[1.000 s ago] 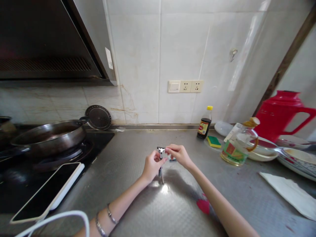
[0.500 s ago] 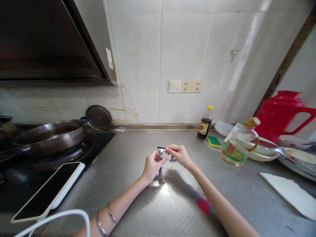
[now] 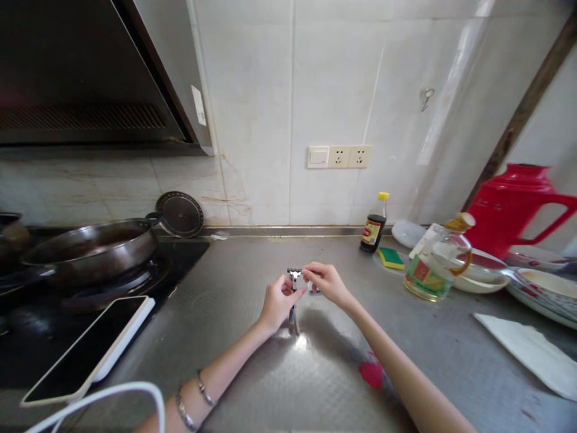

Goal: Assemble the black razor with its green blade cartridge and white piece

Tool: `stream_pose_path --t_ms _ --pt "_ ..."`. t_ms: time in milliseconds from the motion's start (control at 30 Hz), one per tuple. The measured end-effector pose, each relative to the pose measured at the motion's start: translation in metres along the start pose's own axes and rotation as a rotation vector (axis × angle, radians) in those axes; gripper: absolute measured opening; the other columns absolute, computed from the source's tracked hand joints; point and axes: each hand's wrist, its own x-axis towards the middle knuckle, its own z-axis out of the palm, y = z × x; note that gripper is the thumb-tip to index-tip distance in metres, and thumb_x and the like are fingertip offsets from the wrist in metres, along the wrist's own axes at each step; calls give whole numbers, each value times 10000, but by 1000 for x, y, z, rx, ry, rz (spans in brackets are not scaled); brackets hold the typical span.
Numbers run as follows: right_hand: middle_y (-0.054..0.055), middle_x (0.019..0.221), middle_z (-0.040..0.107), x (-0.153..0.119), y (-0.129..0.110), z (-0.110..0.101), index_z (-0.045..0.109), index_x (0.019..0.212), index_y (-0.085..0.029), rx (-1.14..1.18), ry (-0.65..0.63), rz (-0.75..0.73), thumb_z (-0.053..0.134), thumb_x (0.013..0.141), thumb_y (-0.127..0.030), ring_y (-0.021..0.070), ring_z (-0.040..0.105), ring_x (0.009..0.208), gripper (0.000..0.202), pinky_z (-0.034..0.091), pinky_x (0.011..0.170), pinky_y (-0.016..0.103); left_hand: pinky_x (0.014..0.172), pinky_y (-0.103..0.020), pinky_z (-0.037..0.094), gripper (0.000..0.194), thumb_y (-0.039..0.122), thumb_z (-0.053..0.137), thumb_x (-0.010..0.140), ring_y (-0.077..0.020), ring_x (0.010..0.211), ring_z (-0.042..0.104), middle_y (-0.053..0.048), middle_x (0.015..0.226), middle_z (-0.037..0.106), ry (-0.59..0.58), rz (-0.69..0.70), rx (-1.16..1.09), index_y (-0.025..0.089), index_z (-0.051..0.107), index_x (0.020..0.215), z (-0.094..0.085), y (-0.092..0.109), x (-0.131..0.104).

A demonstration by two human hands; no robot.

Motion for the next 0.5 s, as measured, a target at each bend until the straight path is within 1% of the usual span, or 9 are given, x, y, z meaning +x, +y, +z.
stream_pose_path --t_ms 333,500 --pt "9 662 524 -2 -6 -1 623 683 -153 -49 -15 -82 496 810 -444 62 462 438 342 378 392 185 415 -187 307 345 405 660 638 -77 420 442 52 480 494 -23 -82 -31 179 401 605 1 7 0" --pt "7 659 523 -3 -8 -2 633 694 -154 -47 -14 -83 502 805 -455 61 460 433 346 377 391 189 363 -181 304 370 430 659 635 -69 377 419 51 463 490 -50 -123 -42 180 391 587 1 6 1"
